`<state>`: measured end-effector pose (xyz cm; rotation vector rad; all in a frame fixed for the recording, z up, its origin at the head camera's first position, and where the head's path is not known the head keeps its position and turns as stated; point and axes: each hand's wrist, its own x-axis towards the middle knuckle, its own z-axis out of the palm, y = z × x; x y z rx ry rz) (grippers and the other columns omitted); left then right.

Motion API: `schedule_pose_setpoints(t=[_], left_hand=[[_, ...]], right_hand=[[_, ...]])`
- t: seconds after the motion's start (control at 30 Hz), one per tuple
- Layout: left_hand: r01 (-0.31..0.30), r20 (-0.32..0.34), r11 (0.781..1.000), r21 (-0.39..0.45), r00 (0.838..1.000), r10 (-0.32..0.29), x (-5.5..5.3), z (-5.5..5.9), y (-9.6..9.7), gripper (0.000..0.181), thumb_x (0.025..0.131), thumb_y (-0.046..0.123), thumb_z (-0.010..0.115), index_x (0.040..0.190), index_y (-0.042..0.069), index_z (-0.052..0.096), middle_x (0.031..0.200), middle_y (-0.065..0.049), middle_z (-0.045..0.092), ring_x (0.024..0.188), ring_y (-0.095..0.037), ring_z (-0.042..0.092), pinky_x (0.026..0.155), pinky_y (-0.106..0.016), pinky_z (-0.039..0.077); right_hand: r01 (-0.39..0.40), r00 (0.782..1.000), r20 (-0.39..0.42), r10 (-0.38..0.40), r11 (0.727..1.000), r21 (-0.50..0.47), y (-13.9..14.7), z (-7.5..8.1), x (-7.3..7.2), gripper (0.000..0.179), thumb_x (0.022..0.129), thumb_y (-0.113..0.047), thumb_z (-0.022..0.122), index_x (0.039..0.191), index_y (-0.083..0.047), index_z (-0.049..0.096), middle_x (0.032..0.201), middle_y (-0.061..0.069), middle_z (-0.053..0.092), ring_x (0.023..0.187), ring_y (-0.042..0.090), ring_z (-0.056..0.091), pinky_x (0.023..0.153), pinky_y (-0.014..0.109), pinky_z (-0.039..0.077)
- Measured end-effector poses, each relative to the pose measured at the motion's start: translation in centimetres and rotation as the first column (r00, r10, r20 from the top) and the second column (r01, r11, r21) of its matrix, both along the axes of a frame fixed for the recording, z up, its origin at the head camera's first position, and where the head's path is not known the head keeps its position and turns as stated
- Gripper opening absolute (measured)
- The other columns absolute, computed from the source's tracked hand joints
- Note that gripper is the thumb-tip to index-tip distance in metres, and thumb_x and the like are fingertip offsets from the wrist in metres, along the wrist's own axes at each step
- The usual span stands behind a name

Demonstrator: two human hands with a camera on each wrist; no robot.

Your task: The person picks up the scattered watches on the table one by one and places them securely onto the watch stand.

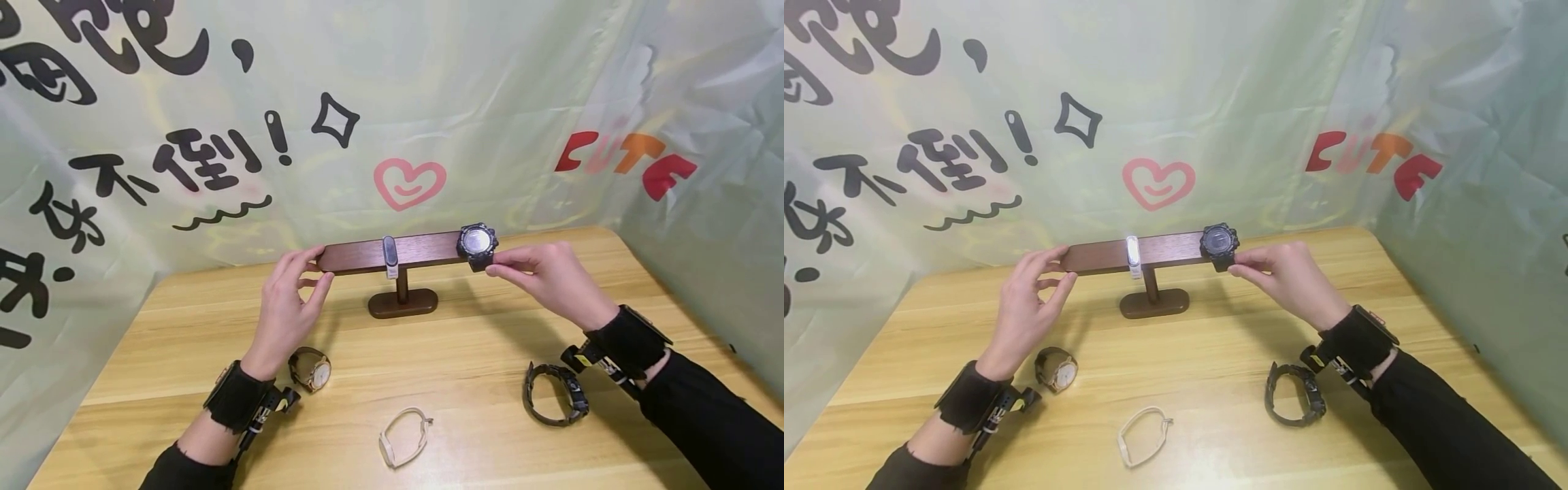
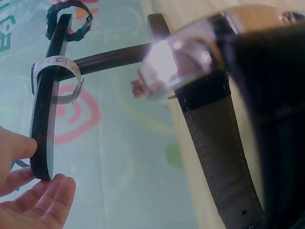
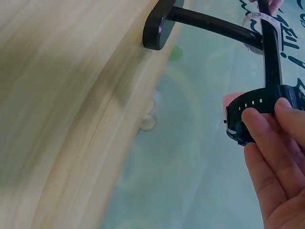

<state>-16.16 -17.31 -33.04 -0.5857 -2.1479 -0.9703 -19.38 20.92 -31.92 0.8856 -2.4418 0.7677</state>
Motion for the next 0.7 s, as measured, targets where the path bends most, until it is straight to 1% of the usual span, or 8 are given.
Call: schedule_pose_setpoints(t=[0.1, 0.23, 0.47, 0.57, 0.7], left_hand=[[0.002, 0.009, 1.0, 0.002, 1.0, -0.002, -0.7, -0.8, -0.5, 0.043, 0.085, -0.001, 0.07, 0.126, -0.003, 0.059, 0.109, -0.014, 0.057, 0.095, -0.022, 0.059, 0.069, -0.03, 0.057], [0.015, 0.016, 1.0, 0.009, 1.0, -0.015, -1.1, -1.2, -0.7, 0.043, 0.086, 0.004, 0.07, 0.128, 0.0, 0.059, 0.111, -0.011, 0.057, 0.096, -0.021, 0.058, 0.07, -0.031, 0.058], [0.017, 0.017, 1.0, 0.007, 1.0, -0.017, -1.1, -1.2, -0.7, 0.043, 0.087, 0.005, 0.07, 0.128, 0.0, 0.059, 0.11, -0.011, 0.058, 0.096, -0.022, 0.058, 0.07, -0.031, 0.057], [0.015, 0.021, 1.0, 0.006, 1.0, -0.016, -1.1, -1.2, -0.8, 0.043, 0.087, 0.005, 0.07, 0.128, 0.001, 0.059, 0.11, -0.01, 0.058, 0.096, -0.021, 0.058, 0.071, -0.029, 0.057], [0.014, 0.027, 1.0, 0.009, 1.0, -0.014, -1.0, -1.1, -0.9, 0.042, 0.088, 0.004, 0.069, 0.129, 0.003, 0.059, 0.111, -0.008, 0.057, 0.097, -0.018, 0.058, 0.072, -0.027, 0.057]], right_hand=[[-0.011, 1.0, -0.008, 0.011, 1.0, 0.005, -0.3, -0.1, -0.2, 0.014, 0.085, -0.022, 0.074, 0.098, -0.019, 0.078, 0.089, -0.01, 0.072, 0.075, -0.002, 0.065, 0.052, 0.014, 0.047], [-0.008, 1.0, -0.007, 0.008, 1.0, 0.02, -0.6, -0.3, -0.3, 0.014, 0.085, -0.022, 0.074, 0.097, -0.018, 0.079, 0.086, -0.009, 0.072, 0.073, -0.002, 0.065, 0.048, 0.014, 0.044], [0.02, 1.0, 0.011, -0.02, 1.0, 0.024, -0.9, -0.5, -0.4, 0.013, 0.085, -0.022, 0.074, 0.097, -0.02, 0.079, 0.086, -0.009, 0.072, 0.068, -0.005, 0.063, 0.044, 0.018, 0.041], [0.014, 1.0, 0.022, -0.014, 1.0, 0.016, -1.0, -0.6, -0.5, 0.013, 0.086, -0.024, 0.072, 0.098, -0.021, 0.078, 0.088, -0.009, 0.072, 0.07, -0.004, 0.063, 0.045, 0.018, 0.043], [-0.004, 0.999, 0.032, 0.004, 1.0, 0.012, -1.3, -0.7, -0.4, 0.014, 0.087, -0.024, 0.071, 0.099, -0.02, 0.078, 0.089, -0.008, 0.072, 0.071, -0.004, 0.064, 0.044, 0.018, 0.042]])
